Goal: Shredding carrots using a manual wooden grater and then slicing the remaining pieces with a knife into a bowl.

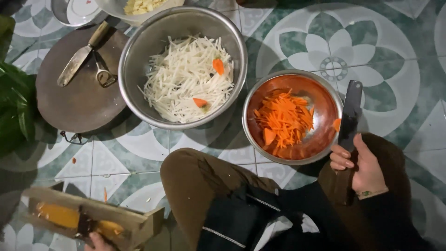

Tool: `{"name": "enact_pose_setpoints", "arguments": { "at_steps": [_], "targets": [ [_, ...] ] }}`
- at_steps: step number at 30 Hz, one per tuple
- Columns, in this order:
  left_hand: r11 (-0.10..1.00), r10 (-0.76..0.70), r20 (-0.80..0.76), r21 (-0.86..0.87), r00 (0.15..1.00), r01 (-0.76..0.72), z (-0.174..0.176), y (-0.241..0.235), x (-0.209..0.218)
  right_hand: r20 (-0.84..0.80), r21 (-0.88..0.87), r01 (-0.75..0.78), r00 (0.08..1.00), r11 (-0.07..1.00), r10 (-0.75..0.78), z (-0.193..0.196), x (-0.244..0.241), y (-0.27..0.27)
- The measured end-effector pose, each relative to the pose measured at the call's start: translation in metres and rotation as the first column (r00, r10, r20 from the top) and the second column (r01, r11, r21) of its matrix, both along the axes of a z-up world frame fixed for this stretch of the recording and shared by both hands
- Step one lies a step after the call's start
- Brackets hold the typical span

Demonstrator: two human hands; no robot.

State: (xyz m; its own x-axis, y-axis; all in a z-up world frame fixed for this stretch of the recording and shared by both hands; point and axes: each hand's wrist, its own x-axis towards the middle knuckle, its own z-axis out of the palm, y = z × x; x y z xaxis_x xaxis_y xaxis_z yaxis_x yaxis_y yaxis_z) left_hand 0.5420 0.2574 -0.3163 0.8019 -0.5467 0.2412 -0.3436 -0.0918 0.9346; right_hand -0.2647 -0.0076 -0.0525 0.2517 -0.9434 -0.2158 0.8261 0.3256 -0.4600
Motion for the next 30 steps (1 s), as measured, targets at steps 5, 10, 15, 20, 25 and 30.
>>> {"name": "enact_pose_setpoints", "arguments": {
  "at_steps": [5, 10, 15, 20, 25, 30],
  "targets": [
    [0.994, -0.049, -0.024, 0.099, 0.999, 0.051, 0.117, -0.073, -0.081, 0.029, 0.036, -0.063, 0.998, 0.997, 0.062, -0.011, -0.007, -0.003],
    [0.905, 0.080, 0.486, 0.330, 0.870, -0.268, 0.291, -0.186, -0.210, 0.012, 0.058, -0.016, 1.000, 0.998, 0.015, -0.019, -0.007, -0.006],
    [0.869, -0.492, 0.520, 0.256, 0.698, 0.423, 0.291, -0.311, -0.324, 0.017, 0.084, 0.005, 1.000, 0.996, -0.006, -0.025, -0.009, -0.011],
    [0.755, -0.654, 0.591, 0.554, 0.473, 0.352, 0.251, -0.374, -0.405, -0.090, 0.056, 0.065, 0.994, 0.996, -0.060, -0.017, -0.003, -0.001],
    [0.790, -0.612, 0.609, 0.475, 0.504, 0.387, 0.266, -0.362, -0.399, -0.069, 0.070, 0.013, 0.998, 0.997, -0.008, -0.022, -0.007, -0.007],
    [0.613, -0.763, 0.332, 0.646, 0.555, 0.455, 0.278, -0.367, -0.384, -0.074, 0.089, -0.024, 0.997, 0.996, 0.031, -0.027, -0.010, -0.008]
  ]
}}
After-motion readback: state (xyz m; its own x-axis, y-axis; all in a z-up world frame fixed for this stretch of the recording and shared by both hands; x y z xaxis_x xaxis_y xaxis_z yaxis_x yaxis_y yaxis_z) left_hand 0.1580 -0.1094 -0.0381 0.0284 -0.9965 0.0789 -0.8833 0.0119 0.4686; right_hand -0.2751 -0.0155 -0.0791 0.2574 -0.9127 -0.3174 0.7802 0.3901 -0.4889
